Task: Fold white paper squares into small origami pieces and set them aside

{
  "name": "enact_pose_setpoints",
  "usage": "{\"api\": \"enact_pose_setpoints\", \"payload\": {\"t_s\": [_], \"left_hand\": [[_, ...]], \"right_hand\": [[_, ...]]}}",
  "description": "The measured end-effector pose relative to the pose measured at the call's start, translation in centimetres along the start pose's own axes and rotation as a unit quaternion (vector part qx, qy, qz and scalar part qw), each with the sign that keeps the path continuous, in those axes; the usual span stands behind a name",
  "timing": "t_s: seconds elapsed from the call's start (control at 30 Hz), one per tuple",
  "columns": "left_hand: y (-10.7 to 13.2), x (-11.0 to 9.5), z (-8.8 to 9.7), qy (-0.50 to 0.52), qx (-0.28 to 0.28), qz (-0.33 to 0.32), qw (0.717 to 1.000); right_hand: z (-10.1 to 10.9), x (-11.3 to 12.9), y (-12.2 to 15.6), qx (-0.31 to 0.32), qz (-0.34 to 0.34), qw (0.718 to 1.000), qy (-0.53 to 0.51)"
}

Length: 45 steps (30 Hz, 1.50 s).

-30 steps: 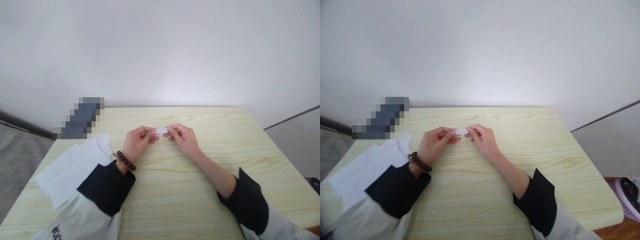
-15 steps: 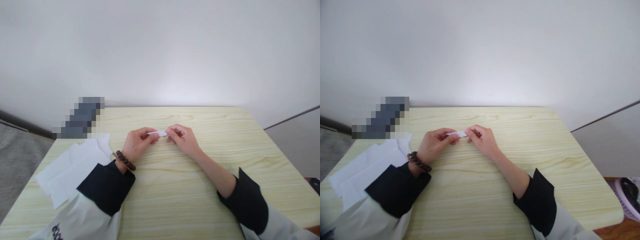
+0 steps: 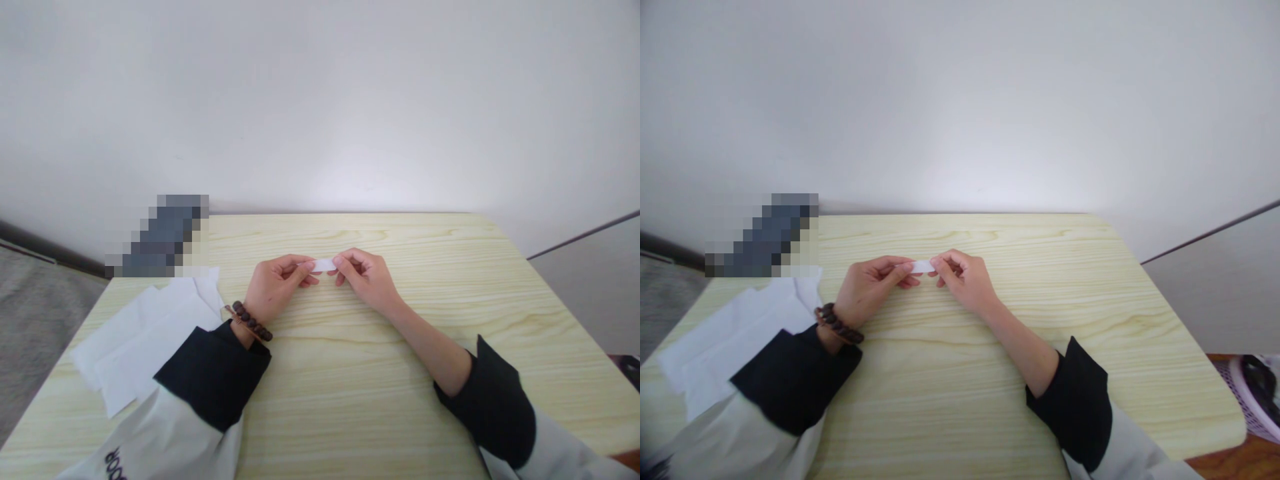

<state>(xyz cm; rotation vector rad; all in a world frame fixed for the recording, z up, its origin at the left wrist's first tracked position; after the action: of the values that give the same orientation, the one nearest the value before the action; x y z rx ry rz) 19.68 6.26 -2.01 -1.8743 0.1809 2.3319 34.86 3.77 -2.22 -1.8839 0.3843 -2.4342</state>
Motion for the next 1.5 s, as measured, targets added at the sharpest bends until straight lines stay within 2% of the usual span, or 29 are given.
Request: {"api": "enact_pose_setpoints", "payload": {"t_s": [0.33,0.47,0.73,0.87,0.97,1.27,1.5], "left_hand": [[0.0,0.1,0.0,-0.085,0.015,-0.045,0.995],[0.0,0.0,-0.1,-0.060,0.018,-0.036,0.997],[0.1,-0.1,-0.2,-0.018,0.011,-0.001,1.000],[0.2,-0.2,-0.4,-0.012,0.025,0.000,1.000],[0.2,-0.2,-0.4,-0.011,0.027,-0.005,1.000],[0.2,-0.1,-0.3,-0.073,0.027,-0.053,0.996],[0.1,-0.2,0.0,-0.056,0.011,-0.048,0.997]], "right_hand": [[-0.2,0.0,0.0,0.005,0.019,0.999,0.033],[-0.3,-0.1,0.0,0.007,0.026,0.999,0.020],[-0.4,-0.8,0.0,0.007,-0.010,1.000,-0.022],[-0.2,-0.3,-0.1,0.009,-0.003,1.000,0.015],[-0.2,0.1,-0.1,0.012,0.012,0.999,0.043],[-0.2,0.4,0.0,0.014,0.036,0.999,0.033],[-0.4,0.0,0.0,0.025,0.017,0.999,0.031]]}}
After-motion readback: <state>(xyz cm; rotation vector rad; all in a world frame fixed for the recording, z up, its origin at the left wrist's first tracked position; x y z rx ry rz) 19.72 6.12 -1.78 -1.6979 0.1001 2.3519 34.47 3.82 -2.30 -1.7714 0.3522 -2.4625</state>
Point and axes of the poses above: each hand's wrist, its own y-axis away from the middle knuckle, its own z-axis out of the back of the hand, x = y × z, the point moved 8 cm from there along -y, towards the middle knuckle, and after that the axes turned 8 degrees about -x, right-handed, at the moved point
